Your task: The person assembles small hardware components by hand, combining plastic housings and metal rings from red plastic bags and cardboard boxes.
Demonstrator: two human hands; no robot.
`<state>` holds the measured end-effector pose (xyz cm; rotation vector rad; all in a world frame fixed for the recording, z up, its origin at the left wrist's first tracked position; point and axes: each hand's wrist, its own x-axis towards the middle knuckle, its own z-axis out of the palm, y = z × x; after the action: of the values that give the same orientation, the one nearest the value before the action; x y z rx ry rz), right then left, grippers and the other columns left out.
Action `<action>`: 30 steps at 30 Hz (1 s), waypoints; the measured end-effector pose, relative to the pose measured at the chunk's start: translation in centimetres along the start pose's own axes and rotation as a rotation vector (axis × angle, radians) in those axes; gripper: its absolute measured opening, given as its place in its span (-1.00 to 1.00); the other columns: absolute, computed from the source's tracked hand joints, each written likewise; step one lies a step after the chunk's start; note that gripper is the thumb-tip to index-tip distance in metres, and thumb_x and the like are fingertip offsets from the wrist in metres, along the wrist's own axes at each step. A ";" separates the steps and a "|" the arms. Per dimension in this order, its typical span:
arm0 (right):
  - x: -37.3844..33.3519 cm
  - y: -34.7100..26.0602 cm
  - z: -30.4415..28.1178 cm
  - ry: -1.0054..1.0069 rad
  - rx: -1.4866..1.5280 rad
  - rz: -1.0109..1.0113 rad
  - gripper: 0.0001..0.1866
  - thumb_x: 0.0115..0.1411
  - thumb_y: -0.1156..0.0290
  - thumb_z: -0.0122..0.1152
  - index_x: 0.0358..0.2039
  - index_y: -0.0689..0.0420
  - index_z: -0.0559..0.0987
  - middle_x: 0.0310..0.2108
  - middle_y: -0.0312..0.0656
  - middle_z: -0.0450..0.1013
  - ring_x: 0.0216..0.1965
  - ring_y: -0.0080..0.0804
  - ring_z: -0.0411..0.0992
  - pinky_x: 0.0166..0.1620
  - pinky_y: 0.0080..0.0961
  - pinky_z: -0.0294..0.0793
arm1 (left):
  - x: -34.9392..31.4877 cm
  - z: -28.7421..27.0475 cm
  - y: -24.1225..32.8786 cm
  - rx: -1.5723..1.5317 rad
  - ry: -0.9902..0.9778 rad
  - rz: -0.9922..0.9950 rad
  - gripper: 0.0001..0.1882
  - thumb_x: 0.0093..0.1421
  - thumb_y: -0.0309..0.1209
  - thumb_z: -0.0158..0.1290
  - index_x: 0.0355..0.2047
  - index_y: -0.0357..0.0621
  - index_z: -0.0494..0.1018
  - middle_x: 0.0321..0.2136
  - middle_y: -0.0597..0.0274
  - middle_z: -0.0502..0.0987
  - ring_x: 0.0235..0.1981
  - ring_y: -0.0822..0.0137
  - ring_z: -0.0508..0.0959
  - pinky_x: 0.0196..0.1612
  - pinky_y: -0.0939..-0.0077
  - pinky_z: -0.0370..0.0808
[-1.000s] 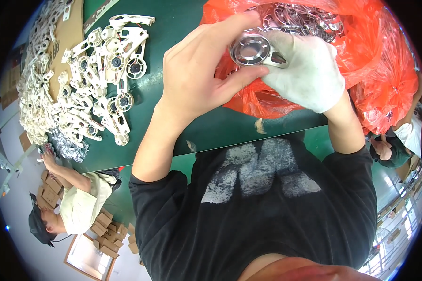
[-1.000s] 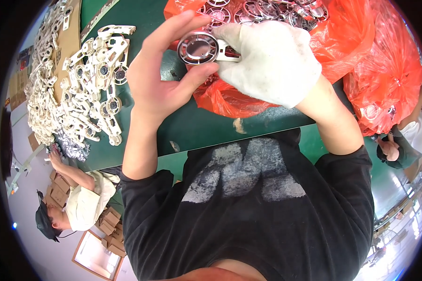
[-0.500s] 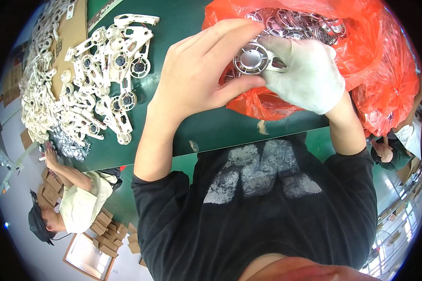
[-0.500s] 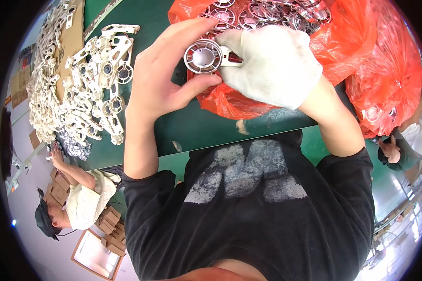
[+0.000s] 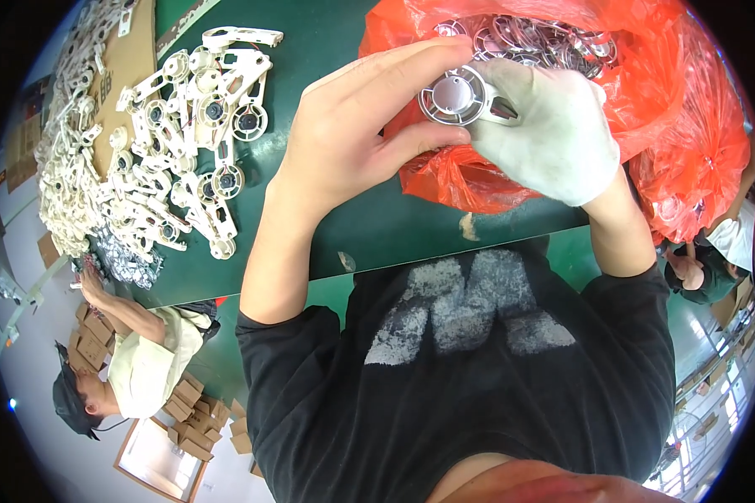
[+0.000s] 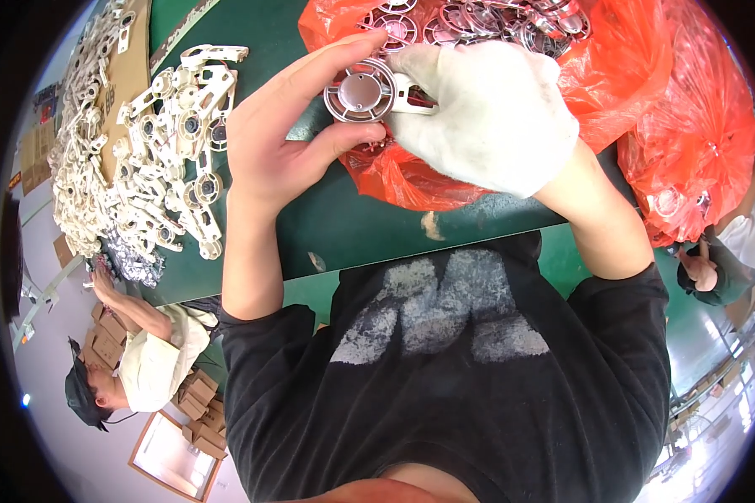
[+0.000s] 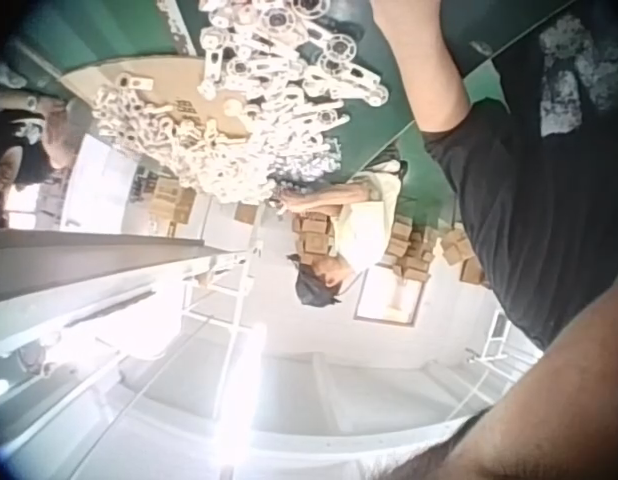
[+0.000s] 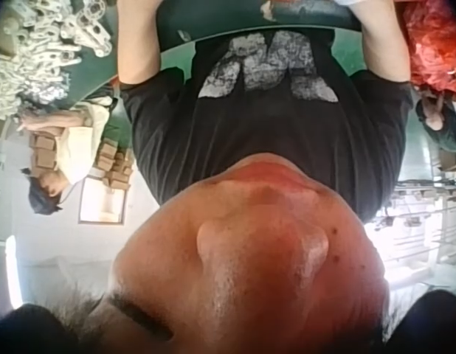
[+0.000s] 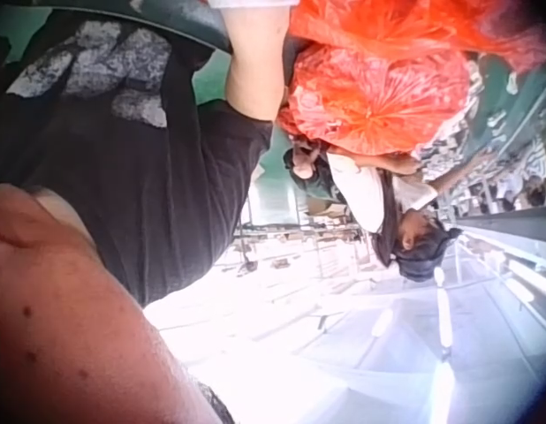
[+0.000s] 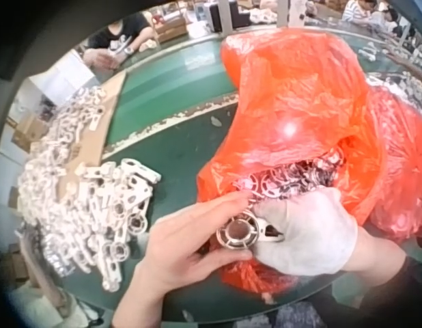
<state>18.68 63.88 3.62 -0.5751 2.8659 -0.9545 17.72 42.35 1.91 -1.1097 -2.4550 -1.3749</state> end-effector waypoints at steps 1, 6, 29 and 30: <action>0.0 -0.1 0.0 -0.002 0.001 0.000 -0.75 0.11 0.21 0.34 -0.18 -0.12 0.72 -0.57 -0.17 0.57 -0.52 -0.21 0.61 -0.44 -0.27 0.60 | 0.0 -0.2 0.2 0.000 0.000 -0.002 -0.34 -0.05 -0.54 0.42 0.11 -0.36 0.50 0.06 0.01 0.62 0.07 0.12 0.63 0.13 0.36 0.55; -0.1 -0.2 0.2 -0.023 0.035 0.019 -0.72 0.10 0.19 0.35 -0.16 -0.06 0.71 -0.60 -0.19 0.56 -0.53 -0.19 0.60 -0.44 -0.25 0.60 | 0.4 -1.1 0.8 0.058 -0.065 -0.003 -0.37 -0.01 -0.54 0.36 0.13 -0.31 0.50 0.06 0.08 0.63 0.07 0.11 0.63 0.13 0.38 0.55; -0.6 0.5 0.9 0.111 0.020 -0.236 -0.66 0.23 0.02 0.35 -0.18 0.00 0.64 -0.55 -0.17 0.58 -0.51 -0.21 0.61 -0.42 -0.34 0.58 | 0.3 2.0 2.0 -0.549 0.274 -0.206 -0.69 0.12 -0.58 0.30 -0.09 -0.24 0.64 -0.12 0.11 0.70 -0.13 0.32 0.68 -0.06 0.50 0.58; -0.5 0.5 1.2 0.169 0.018 -0.266 -0.65 0.23 0.01 0.35 -0.20 0.03 0.63 -0.57 -0.17 0.56 -0.54 -0.22 0.60 -0.45 -0.34 0.56 | 0.3 1.5 2.0 -0.504 0.247 -0.218 -0.70 0.11 -0.58 0.31 -0.11 -0.24 0.65 -0.13 0.13 0.70 -0.14 0.33 0.68 -0.09 0.52 0.57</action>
<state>19.22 63.74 2.30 -0.9363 2.9751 -1.1138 19.11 44.37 2.52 -0.6910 -2.1580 -2.1333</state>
